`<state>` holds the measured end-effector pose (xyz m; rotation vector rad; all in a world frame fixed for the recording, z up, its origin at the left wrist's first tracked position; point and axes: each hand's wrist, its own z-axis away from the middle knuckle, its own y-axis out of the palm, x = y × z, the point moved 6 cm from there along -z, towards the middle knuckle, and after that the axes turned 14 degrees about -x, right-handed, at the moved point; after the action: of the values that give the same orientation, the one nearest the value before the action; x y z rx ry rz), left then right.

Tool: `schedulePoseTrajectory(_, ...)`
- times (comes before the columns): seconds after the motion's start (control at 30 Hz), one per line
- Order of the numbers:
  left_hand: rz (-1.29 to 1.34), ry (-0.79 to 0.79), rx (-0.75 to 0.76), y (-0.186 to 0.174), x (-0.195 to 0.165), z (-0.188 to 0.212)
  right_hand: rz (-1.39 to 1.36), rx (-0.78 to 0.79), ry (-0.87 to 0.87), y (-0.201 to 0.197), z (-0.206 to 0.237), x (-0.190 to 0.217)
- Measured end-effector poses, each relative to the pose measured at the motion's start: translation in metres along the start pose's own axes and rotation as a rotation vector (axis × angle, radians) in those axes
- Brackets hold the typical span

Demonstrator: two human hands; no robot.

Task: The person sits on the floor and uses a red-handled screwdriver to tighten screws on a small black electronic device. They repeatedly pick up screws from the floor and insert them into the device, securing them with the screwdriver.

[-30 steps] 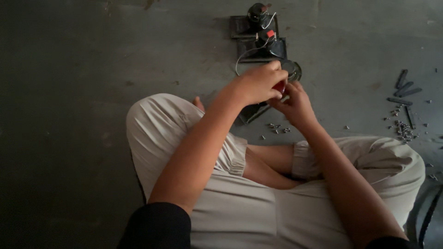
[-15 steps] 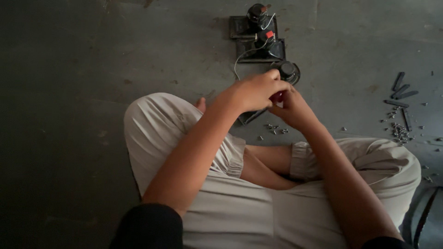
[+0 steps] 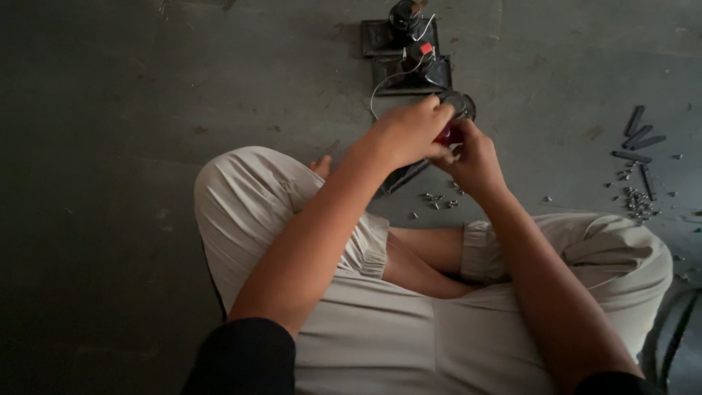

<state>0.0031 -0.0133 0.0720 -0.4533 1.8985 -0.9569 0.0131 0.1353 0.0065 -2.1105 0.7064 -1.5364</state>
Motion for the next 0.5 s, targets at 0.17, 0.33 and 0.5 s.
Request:
schedulePoseTrajectory(0.17, 0.026, -0.003, 0.036, -0.003, 0.002, 0.009, -0.196, 0.156, 0.003, 0.002, -0.002, -0.01)
schedulePoseTrajectory(0.33, -0.13, 0.022, 0.039, -0.003, -0.006, 0.002, -0.195, 0.089, -0.027, 0.011, 0.0, -0.01)
schedulePoseTrajectory(0.5, -0.139, 0.058, 0.015, -0.008, -0.008, 0.0, -0.027, 0.073, 0.164, 0.006, 0.001, -0.008)
